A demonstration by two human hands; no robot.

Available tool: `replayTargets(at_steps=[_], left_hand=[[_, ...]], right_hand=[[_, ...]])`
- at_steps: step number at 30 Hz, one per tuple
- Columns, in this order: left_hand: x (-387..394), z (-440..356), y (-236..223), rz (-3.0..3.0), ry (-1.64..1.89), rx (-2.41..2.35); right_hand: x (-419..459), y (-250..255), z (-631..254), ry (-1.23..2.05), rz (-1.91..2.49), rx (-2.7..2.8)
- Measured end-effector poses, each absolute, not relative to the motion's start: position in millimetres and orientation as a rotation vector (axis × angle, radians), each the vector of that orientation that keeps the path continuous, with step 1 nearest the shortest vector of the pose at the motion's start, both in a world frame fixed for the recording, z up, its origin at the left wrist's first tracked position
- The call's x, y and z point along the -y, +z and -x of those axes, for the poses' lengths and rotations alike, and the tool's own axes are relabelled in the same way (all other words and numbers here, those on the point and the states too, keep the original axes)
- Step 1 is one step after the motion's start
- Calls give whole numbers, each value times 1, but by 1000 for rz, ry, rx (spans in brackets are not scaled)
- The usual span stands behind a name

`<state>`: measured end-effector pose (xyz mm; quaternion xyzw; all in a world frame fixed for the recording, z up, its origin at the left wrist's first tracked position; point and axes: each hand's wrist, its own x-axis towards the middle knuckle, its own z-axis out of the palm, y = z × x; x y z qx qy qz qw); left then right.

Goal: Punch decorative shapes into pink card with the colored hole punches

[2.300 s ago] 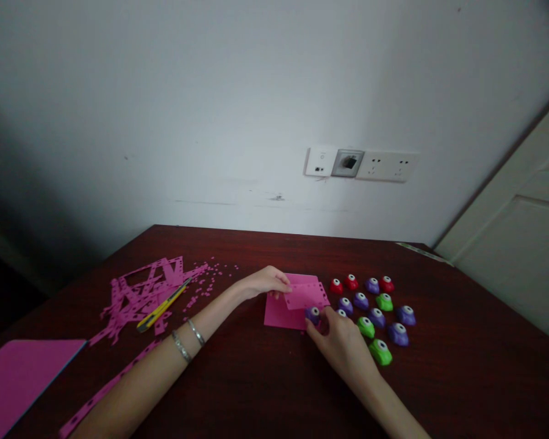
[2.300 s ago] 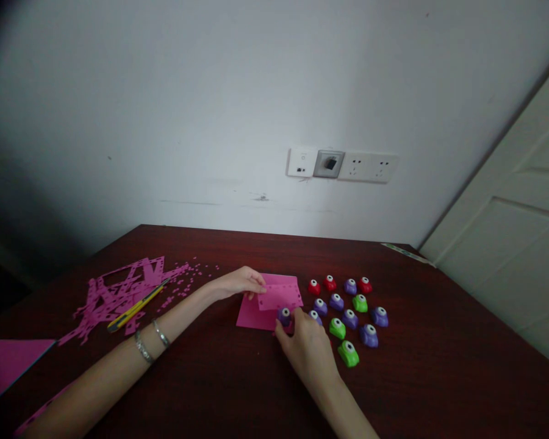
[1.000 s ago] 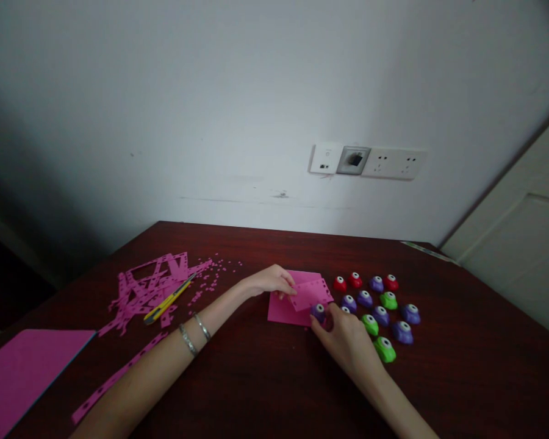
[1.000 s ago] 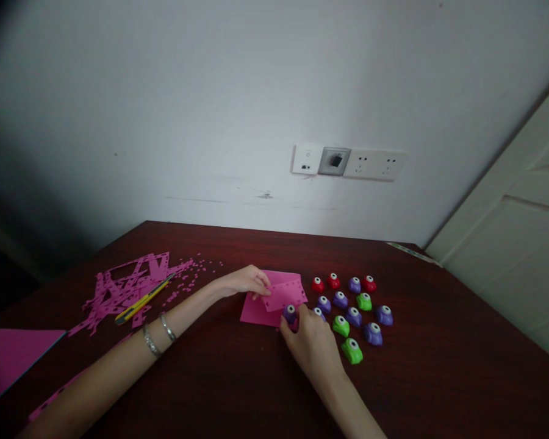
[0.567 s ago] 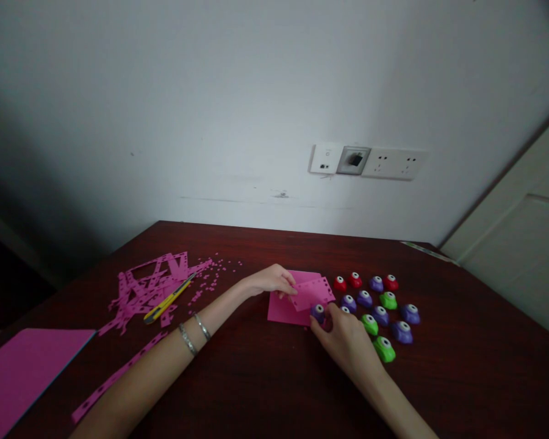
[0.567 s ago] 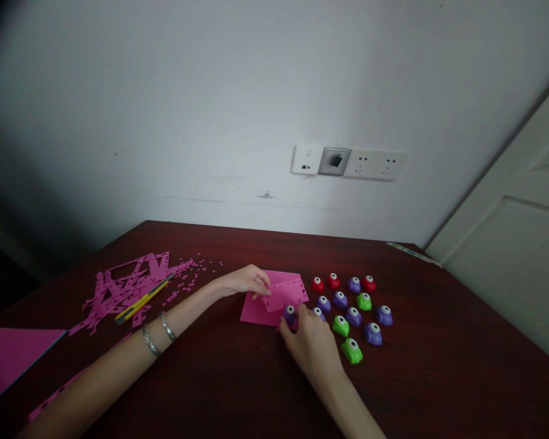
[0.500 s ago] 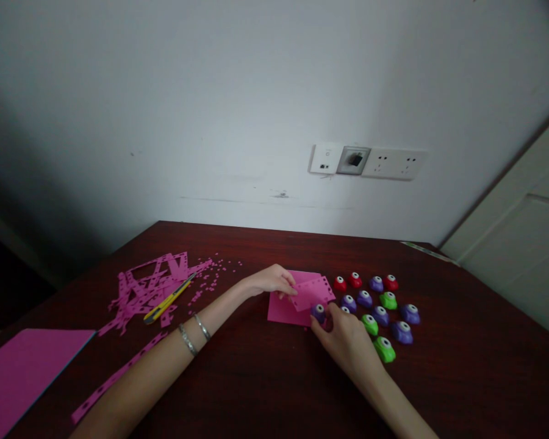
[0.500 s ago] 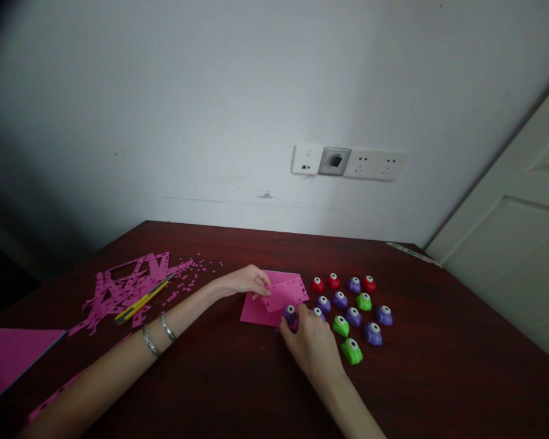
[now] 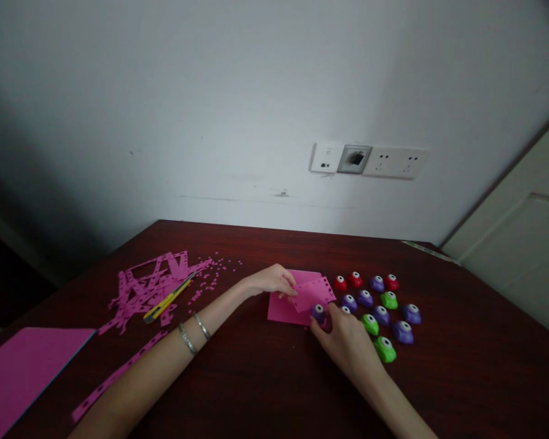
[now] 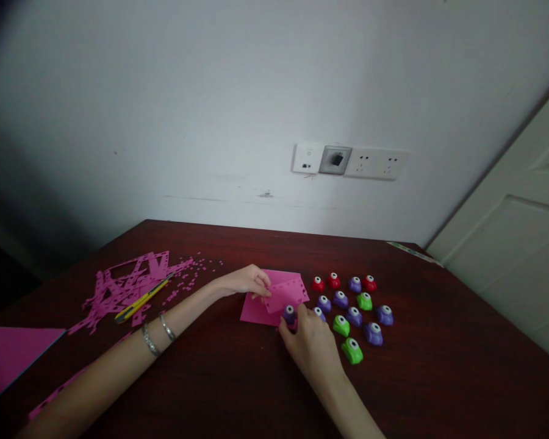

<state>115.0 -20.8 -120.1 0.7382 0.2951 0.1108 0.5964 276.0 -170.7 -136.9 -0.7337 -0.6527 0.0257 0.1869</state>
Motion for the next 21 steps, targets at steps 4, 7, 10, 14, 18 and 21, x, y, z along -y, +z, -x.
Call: replayTargets(at_steps=[4,7,10,14,18,21], left_hand=[[22,-116,-122,-1732,230,-669],[23,-117,-124,-1773,223,-651],[22,-118,-127,-1821,226,-657],[20,-118,-132,-1859,222,-674],[21,-120,-133,-1837,187,-702],[24,-122,-129,-1838,165,-727]], right_hand=[[171,-137,-274,69,2055,1854],[172,-138,-273,85,2038,1870],[173,-138,-272,92,2009,1886],[174,-134,-268,97,1994,1915],[174,-135,-263,122,1961,1951],[172,-139,-261,115,1940,1977]])
